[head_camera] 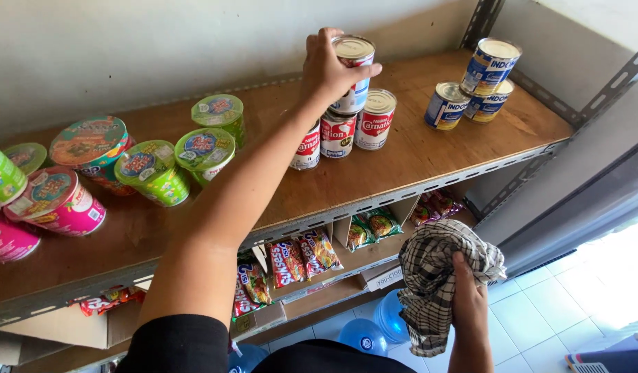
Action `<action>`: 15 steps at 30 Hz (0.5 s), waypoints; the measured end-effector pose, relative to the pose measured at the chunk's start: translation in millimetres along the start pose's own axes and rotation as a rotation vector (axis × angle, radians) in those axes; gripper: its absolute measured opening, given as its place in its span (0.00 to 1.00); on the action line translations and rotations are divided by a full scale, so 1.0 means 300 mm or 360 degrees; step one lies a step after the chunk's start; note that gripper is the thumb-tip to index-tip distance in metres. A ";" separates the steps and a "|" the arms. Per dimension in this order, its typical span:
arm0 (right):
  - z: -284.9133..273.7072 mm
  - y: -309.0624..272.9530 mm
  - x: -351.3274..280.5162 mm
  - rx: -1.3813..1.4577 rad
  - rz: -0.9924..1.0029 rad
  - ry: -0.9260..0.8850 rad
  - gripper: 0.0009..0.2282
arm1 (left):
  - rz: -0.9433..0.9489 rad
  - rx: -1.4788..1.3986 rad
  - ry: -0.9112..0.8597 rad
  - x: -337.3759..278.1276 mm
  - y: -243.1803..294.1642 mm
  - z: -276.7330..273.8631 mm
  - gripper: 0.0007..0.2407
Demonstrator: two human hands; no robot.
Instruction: Wiping down and organizing cans and cup noodles on a grocery shelf.
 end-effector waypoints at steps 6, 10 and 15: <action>0.012 -0.001 -0.003 -0.0083 -0.0009 -0.0033 0.23 | 0.0249 -0.0455 -0.0797 0.122 -0.017 0.089 0.46; 0.049 -0.026 -0.011 -0.0056 -0.0034 -0.0086 0.23 | 0.0310 -0.0051 -0.0741 0.113 0.017 0.072 0.40; 0.078 -0.031 -0.007 -0.0001 -0.0068 -0.0143 0.22 | 0.0380 0.0081 -0.0211 0.069 0.042 0.010 0.35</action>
Point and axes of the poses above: each hand's wrist, its own x-axis towards the middle knuckle, its own z-axis out of the palm, y = z × x, the point moved 10 cm from there along x, towards the middle knuckle, and after that the axes turned 9 degrees about -z, right-handed, at the moved point
